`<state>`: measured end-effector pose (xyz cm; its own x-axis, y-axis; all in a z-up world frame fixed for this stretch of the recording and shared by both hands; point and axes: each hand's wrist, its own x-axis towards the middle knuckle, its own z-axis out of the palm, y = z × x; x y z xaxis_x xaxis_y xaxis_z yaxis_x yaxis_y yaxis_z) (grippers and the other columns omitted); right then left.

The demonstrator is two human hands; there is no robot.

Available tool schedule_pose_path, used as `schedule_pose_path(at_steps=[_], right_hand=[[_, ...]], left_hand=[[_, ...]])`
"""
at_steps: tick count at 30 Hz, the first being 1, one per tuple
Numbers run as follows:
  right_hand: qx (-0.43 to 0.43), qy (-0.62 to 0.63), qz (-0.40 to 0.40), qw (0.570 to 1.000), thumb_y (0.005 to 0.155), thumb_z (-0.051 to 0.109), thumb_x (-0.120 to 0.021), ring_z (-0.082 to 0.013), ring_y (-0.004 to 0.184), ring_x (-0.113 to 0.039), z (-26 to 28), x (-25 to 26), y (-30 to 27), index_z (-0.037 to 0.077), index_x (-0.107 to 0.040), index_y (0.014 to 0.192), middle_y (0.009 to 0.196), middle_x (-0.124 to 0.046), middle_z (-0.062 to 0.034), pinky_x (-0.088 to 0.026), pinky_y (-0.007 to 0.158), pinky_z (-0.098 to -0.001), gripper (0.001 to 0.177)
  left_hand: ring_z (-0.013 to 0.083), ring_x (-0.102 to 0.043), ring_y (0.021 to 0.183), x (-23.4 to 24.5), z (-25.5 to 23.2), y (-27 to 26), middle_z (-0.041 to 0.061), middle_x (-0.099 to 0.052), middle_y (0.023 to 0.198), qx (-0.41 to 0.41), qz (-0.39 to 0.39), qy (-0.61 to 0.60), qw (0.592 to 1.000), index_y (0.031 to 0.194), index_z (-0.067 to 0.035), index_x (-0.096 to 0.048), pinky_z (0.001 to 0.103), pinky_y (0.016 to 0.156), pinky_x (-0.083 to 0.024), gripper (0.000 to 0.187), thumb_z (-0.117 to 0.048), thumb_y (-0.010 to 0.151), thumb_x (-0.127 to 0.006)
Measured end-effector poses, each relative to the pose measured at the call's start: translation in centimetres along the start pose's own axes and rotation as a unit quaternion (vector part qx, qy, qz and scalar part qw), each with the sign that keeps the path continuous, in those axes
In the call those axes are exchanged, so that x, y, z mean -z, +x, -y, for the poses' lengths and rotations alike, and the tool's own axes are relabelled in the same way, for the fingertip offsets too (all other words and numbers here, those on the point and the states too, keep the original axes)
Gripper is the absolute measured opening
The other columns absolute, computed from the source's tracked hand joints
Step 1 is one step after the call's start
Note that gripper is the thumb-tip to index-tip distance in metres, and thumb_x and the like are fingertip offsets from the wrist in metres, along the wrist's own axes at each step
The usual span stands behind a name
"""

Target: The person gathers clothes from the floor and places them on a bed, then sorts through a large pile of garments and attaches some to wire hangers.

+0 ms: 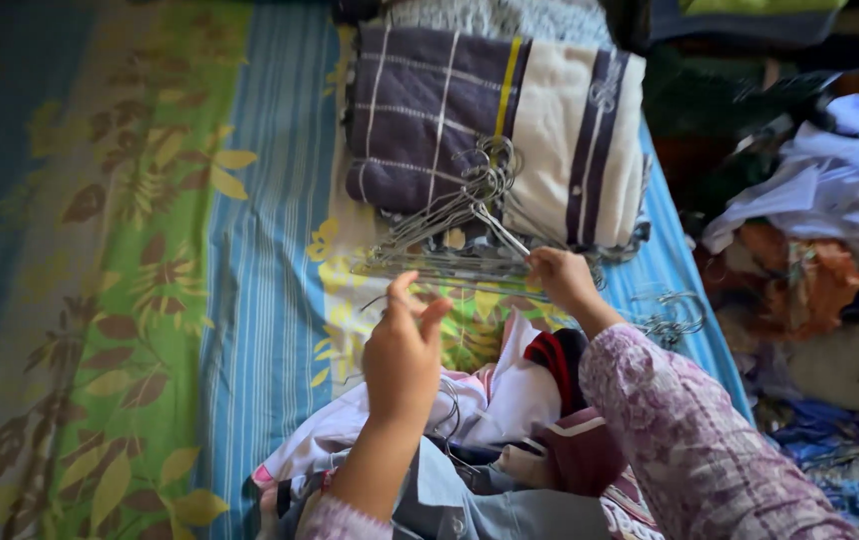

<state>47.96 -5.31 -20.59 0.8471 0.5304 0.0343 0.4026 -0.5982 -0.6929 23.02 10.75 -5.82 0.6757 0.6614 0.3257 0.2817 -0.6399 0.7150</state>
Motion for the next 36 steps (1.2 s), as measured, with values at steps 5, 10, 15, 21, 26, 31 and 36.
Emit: schedule_pose_path(at_steps=[5, 10, 15, 21, 26, 31, 36], right_hand=[[0.064, -0.131, -0.081, 0.986, 0.091, 0.024, -0.067, -0.0323, 0.084, -0.068, 0.1, -1.6, 1.3, 0.005, -0.073, 0.094, 0.087, -0.071, -0.0167, -0.052, 0.076, -0.0399, 0.02], [0.093, 0.123, 0.015, 0.988, 0.094, 0.026, -0.063, -0.0248, 0.084, -0.068, 6.2, 1.5, -3.1, 0.006, -0.068, 0.109, 0.092, -0.071, -0.0145, -0.053, 0.073, -0.0385, 0.026], [0.103, 0.095, 0.171, 0.975, 0.09, 0.011, -0.064, -0.0226, 0.075, -0.069, 12.6, 6.1, -14.5, 0.01, -0.063, 0.118, 0.084, -0.072, -0.0119, -0.053, 0.067, -0.035, 0.028], [0.059, 0.048, -0.025, 0.997, 0.081, -0.006, -0.058, -0.025, 0.074, -0.067, 7.0, 8.5, -18.4, 0.007, -0.063, 0.107, 0.084, -0.068, -0.0143, -0.053, 0.066, -0.034, 0.029], [-0.066, 0.049, -0.19, 0.978, 0.079, -0.013, -0.049, -0.0223, 0.072, -0.065, -3.7, 10.2, -20.4, 0.007, -0.063, 0.106, 0.079, -0.065, -0.0101, -0.052, 0.067, -0.0318, 0.036], [-0.137, -0.032, -0.208, 0.968, 0.077, -0.012, -0.048, -0.025, 0.073, -0.068, -10.8, 10.4, -22.9, 0.008, -0.065, 0.106, 0.08, -0.067, -0.0121, -0.052, 0.069, -0.0338, 0.039], [-0.059, -0.176, -0.231, 0.955, 0.096, 0.008, -0.058, -0.0377, 0.093, -0.064, -13.4, 9.7, -23.1, 0.009, -0.068, 0.109, 0.102, -0.067, -0.0165, -0.05, 0.079, -0.0445, 0.017]], left_hand=[[0.0312, -0.069, 0.069, -3.3, -0.3, 1.7, 0.006, -0.07, 0.076, 0.054, 0.09, 0.015, 0.994, 0.13, -0.012, -0.048, 0.044, 0.057, -0.051, 0.06, -0.056, 0.089, -0.049], [0.0335, -0.068, 0.068, -5.1, -0.9, 2.6, 0.008, -0.07, 0.076, 0.02, 0.097, 0.057, 0.993, 0.124, -0.013, -0.054, 0.046, 0.054, -0.049, 0.056, -0.057, 0.09, -0.049], [0.0361, -0.067, 0.069, -7.5, -3.1, 2.7, 0.013, -0.07, 0.071, 0.025, 0.141, 0.099, 0.985, 0.124, -0.016, -0.056, 0.048, 0.057, -0.049, 0.054, -0.059, 0.093, -0.046], [0.0377, -0.065, 0.1, -12.7, -8.2, 0.5, 0.02, -0.069, 0.101, -0.122, 0.169, -0.066, 0.976, 0.112, -0.003, -0.061, 0.046, 0.082, -0.052, 0.058, -0.057, 0.091, -0.054], [0.0364, -0.041, 0.134, -13.9, -9.0, -3.4, 0.016, -0.054, 0.137, -0.328, 0.156, -0.061, 0.93, 0.125, 0.0, -0.06, 0.051, 0.108, -0.034, 0.054, -0.04, 0.089, -0.063], [0.0352, -0.043, 0.126, -12.1, -0.3, -4.1, 0.011, -0.055, 0.135, -0.186, 0.19, 0.1, 0.959, 0.122, -0.013, -0.062, 0.055, 0.099, -0.033, 0.051, -0.04, 0.079, -0.067], [0.0357, -0.051, 0.12, -5.3, 10.5, -5.1, 0.013, -0.06, 0.128, -0.05, 0.178, 0.144, 0.972, 0.119, -0.012, -0.063, 0.052, 0.098, -0.039, 0.039, -0.034, 0.086, -0.062]])
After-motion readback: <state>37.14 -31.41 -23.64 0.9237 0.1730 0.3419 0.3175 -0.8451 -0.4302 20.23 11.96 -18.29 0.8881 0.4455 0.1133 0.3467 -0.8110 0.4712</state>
